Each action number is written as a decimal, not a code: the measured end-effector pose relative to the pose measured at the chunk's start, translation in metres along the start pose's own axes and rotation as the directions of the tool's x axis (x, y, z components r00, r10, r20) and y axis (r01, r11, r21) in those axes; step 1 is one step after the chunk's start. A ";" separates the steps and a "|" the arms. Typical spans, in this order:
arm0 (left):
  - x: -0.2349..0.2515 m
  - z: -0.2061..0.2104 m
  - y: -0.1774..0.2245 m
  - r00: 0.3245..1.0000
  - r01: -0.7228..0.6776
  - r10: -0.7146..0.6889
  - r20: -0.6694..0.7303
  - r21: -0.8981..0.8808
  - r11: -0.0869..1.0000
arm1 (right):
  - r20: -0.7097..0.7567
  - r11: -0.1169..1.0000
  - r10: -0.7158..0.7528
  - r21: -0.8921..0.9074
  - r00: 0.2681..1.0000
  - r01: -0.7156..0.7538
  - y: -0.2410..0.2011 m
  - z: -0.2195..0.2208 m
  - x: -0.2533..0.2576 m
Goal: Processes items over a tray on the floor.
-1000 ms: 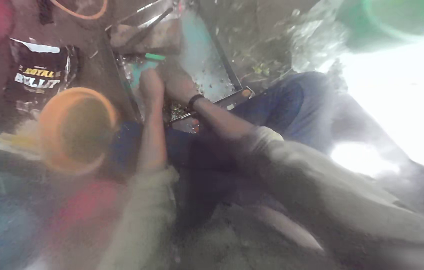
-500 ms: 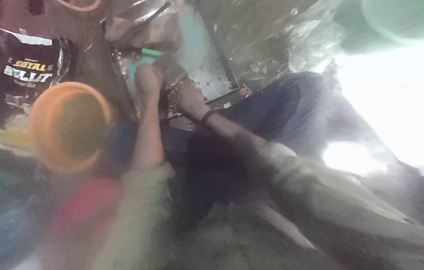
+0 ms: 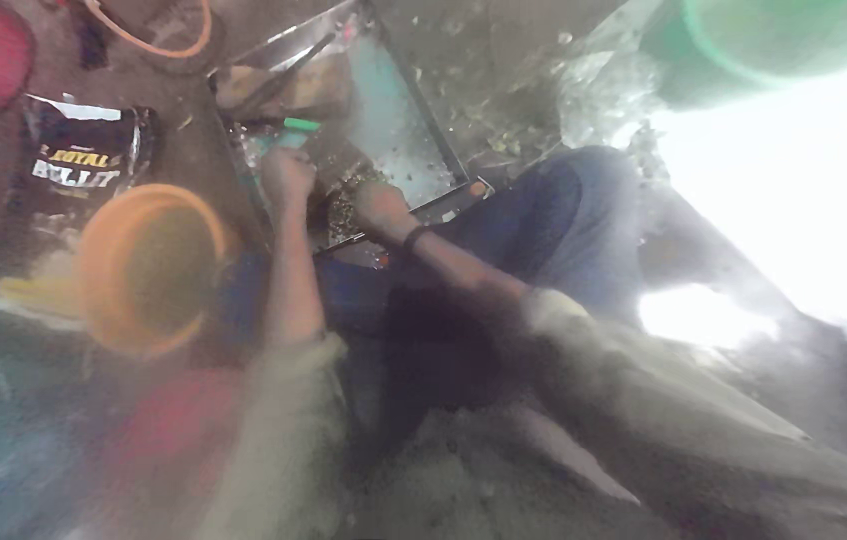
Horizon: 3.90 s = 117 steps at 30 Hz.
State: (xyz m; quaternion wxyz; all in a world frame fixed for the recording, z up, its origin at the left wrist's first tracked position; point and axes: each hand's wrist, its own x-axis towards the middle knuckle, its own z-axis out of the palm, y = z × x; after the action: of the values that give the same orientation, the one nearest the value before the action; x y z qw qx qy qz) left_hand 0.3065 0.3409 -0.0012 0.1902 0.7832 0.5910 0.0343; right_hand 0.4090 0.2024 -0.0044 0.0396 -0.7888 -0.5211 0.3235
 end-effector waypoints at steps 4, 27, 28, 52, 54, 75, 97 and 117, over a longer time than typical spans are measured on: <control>0.000 0.005 0.003 0.999 0.020 -0.022 0.037 0.052 0.998 | -0.023 1.000 -0.024 0.017 0.999 0.025 -0.013 -0.009 0.020; -0.002 0.010 0.014 0.998 0.062 -0.063 0.002 0.093 0.994 | -0.002 0.998 0.000 -0.068 1.000 0.000 -0.016 0.004 -0.007; -0.002 0.009 0.014 0.998 0.069 -0.070 0.007 0.097 0.993 | -0.017 0.999 -0.018 -0.043 1.000 0.017 -0.019 -0.002 -0.004; 0.002 0.003 0.011 0.995 0.071 -0.076 0.057 0.081 0.994 | -0.023 0.998 -0.058 -0.027 0.998 0.057 -0.023 -0.012 0.012; 0.001 0.003 0.011 0.994 0.073 -0.078 0.071 0.073 0.995 | -0.036 0.997 -0.078 -0.002 0.996 0.078 -0.032 -0.014 0.025; 0.001 0.006 0.008 0.997 0.078 -0.079 0.017 0.054 0.996 | -0.007 0.999 -0.030 -0.031 1.000 0.030 -0.014 0.001 -0.009; 0.000 0.007 0.009 0.996 0.076 -0.079 0.046 0.064 0.995 | 0.070 0.999 0.013 -0.037 0.997 -0.011 -0.009 0.008 -0.005; 0.001 0.006 0.011 0.989 0.136 -0.141 0.030 0.132 0.982 | 0.077 1.000 -0.015 0.001 0.997 0.015 -0.025 0.011 0.012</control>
State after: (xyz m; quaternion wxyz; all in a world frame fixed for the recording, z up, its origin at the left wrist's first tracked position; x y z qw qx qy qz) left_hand 0.3185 0.3379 -0.0034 0.1527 0.7513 0.6413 -0.0330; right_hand 0.3861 0.2208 -0.0084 0.0220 -0.7718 -0.5280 0.3535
